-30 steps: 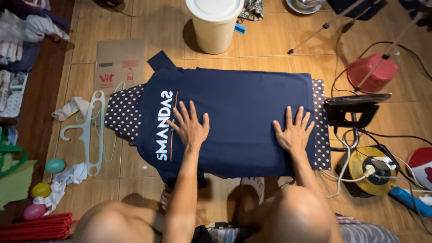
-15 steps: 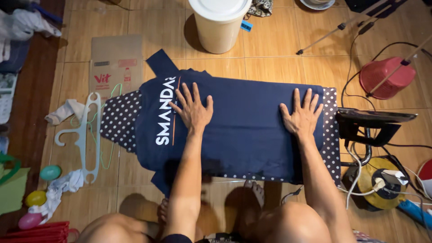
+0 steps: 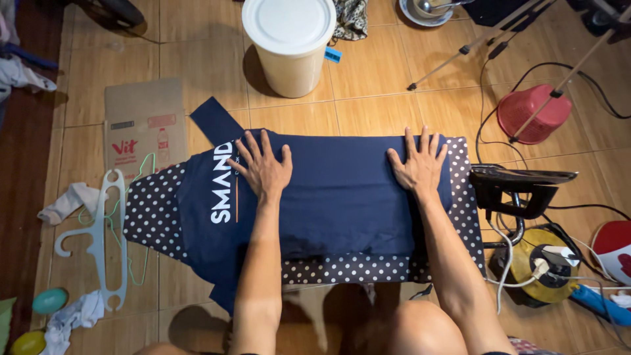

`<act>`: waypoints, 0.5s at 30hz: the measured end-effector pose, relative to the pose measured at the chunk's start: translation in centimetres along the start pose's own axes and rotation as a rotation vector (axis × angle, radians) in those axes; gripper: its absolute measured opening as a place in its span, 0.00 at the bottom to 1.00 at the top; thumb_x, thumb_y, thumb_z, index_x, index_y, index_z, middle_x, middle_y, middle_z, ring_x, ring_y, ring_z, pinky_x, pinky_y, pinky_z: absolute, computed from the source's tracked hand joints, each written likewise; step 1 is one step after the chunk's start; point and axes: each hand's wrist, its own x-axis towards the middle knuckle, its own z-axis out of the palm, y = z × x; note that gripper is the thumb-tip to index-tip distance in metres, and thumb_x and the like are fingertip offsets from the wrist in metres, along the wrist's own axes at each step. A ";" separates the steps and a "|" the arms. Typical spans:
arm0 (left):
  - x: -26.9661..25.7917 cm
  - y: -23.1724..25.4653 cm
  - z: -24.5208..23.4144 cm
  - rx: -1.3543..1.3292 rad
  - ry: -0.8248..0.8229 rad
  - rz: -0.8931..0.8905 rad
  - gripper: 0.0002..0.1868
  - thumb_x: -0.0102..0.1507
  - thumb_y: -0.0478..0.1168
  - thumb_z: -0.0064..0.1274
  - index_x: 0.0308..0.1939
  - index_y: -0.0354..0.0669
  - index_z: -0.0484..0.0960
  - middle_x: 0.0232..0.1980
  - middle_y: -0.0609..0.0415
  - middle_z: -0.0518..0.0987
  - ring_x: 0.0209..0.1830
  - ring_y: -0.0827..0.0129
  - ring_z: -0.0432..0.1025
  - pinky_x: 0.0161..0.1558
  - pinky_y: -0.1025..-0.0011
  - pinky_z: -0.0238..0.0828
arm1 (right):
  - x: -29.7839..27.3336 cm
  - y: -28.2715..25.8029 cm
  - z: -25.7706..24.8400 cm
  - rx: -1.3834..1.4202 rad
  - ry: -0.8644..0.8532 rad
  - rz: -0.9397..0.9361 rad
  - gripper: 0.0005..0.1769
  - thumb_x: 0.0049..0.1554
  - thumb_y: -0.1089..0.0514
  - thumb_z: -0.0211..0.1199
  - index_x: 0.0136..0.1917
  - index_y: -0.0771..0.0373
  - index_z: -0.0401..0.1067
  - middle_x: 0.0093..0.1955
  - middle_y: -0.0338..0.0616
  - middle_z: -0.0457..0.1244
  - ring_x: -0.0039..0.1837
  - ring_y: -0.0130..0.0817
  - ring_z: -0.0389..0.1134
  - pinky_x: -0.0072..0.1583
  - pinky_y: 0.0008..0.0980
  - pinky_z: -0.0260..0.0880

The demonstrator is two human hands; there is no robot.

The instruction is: The person irons a dark blue shirt on a polka-dot ironing board placed on the floor, using a handheld iron and smoothing the fabric by hand.

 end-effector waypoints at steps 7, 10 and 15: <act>-0.1 -0.4 0.2 -0.036 -0.017 0.014 0.40 0.64 0.63 0.45 0.74 0.45 0.67 0.79 0.38 0.57 0.81 0.37 0.44 0.69 0.24 0.27 | 0.1 1.4 1.1 0.016 -0.031 -0.026 0.46 0.59 0.27 0.51 0.82 0.52 0.53 0.84 0.61 0.41 0.83 0.64 0.35 0.77 0.65 0.27; -0.4 -1.6 0.0 -0.121 -0.085 0.054 0.41 0.63 0.63 0.49 0.73 0.41 0.67 0.78 0.37 0.58 0.80 0.38 0.44 0.69 0.27 0.28 | -0.1 4.0 1.4 0.323 0.111 -0.160 0.44 0.61 0.37 0.61 0.81 0.60 0.54 0.84 0.65 0.43 0.84 0.63 0.39 0.79 0.60 0.35; -3.7 -5.3 -1.4 -0.408 -0.117 0.232 0.39 0.63 0.55 0.57 0.72 0.35 0.68 0.76 0.33 0.63 0.80 0.41 0.51 0.75 0.40 0.38 | -6.7 10.3 -1.6 0.484 0.213 0.031 0.31 0.57 0.50 0.70 0.69 0.66 0.69 0.69 0.60 0.63 0.69 0.52 0.65 0.69 0.43 0.65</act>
